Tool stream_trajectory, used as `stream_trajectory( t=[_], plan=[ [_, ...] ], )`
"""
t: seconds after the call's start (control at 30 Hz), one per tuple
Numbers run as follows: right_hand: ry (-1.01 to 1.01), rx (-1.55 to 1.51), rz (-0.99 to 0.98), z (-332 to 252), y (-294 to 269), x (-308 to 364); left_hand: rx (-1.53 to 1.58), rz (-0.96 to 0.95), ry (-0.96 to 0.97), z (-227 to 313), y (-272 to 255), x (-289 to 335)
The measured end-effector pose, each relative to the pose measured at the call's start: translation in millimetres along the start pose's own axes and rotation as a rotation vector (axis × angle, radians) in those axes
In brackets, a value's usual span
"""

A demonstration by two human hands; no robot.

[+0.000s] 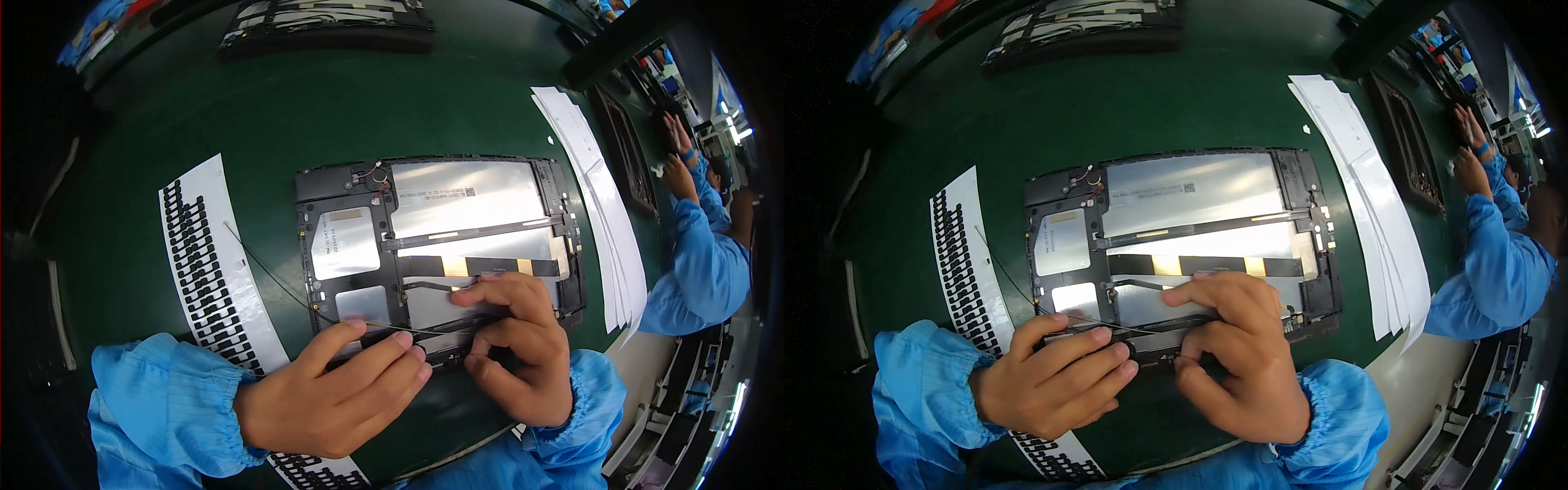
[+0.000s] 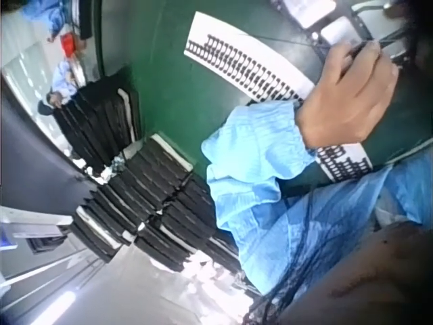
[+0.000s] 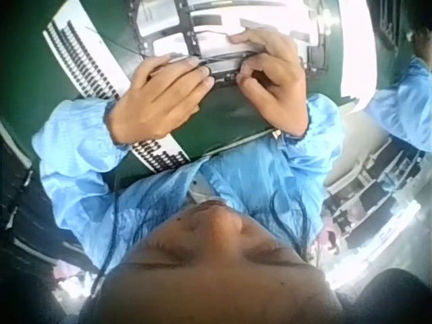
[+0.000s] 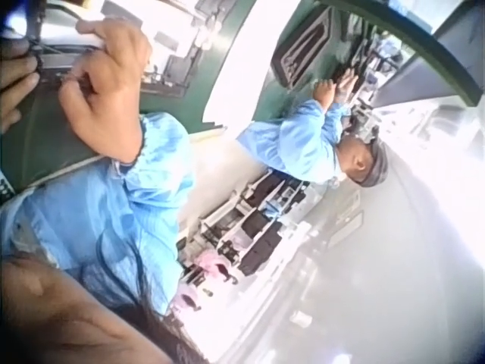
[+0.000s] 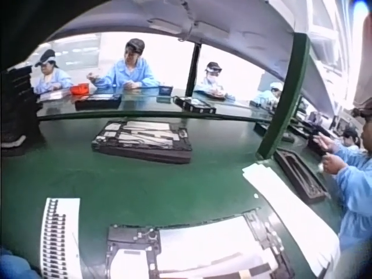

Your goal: The person assembles internal components of a tablet by hand, attaching ribbon cables and securing parts like an internal battery and sticker strips within the tablet chassis.

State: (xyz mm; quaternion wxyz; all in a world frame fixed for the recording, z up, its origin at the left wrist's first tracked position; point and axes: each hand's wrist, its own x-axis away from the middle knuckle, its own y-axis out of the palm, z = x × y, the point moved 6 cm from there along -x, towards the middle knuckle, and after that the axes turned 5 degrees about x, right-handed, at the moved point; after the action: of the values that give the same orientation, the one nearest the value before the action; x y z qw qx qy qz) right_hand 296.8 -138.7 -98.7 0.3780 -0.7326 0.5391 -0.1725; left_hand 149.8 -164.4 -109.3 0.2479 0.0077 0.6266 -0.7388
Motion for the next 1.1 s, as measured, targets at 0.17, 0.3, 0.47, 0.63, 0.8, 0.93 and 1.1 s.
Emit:
stream_trajectory(
  t=[0.17, 0.3, 0.47, 0.63, 0.8, 0.93, 1.1],
  plan=[
    [-0.001, 0.008, -0.009, -1.6, -1.9, 0.7, 0.04, -0.07, -0.049, 2.1, 10.0, -5.3],
    [-0.015, -0.12, -0.034, 3.1, -8.9, 5.7, -0.034, -0.086, -0.023, 1.6, 6.8, -4.3],
    [-0.079, -0.029, -0.008, 0.0, -4.7, 8.7, -0.077, -0.091, -0.004, 2.1, 8.7, -4.0],
    [-0.123, 0.01, 0.023, -6.7, -6.5, 6.6, -0.081, -0.086, -0.021, 1.9, 7.8, -3.3],
    [-0.227, 0.146, 0.089, -16.4, -3.6, 7.9, -0.113, -0.071, -0.014, 1.9, 7.6, -5.5],
    [-0.319, 0.267, 0.107, -24.1, 1.2, 8.3, -0.096, -0.02, -0.04, 1.9, 8.1, -5.7],
    [-0.4, 0.416, 0.08, -38.2, 8.8, 11.1, -0.131, 0.026, -0.003, 5.7, 15.6, -6.7]
  ],
)
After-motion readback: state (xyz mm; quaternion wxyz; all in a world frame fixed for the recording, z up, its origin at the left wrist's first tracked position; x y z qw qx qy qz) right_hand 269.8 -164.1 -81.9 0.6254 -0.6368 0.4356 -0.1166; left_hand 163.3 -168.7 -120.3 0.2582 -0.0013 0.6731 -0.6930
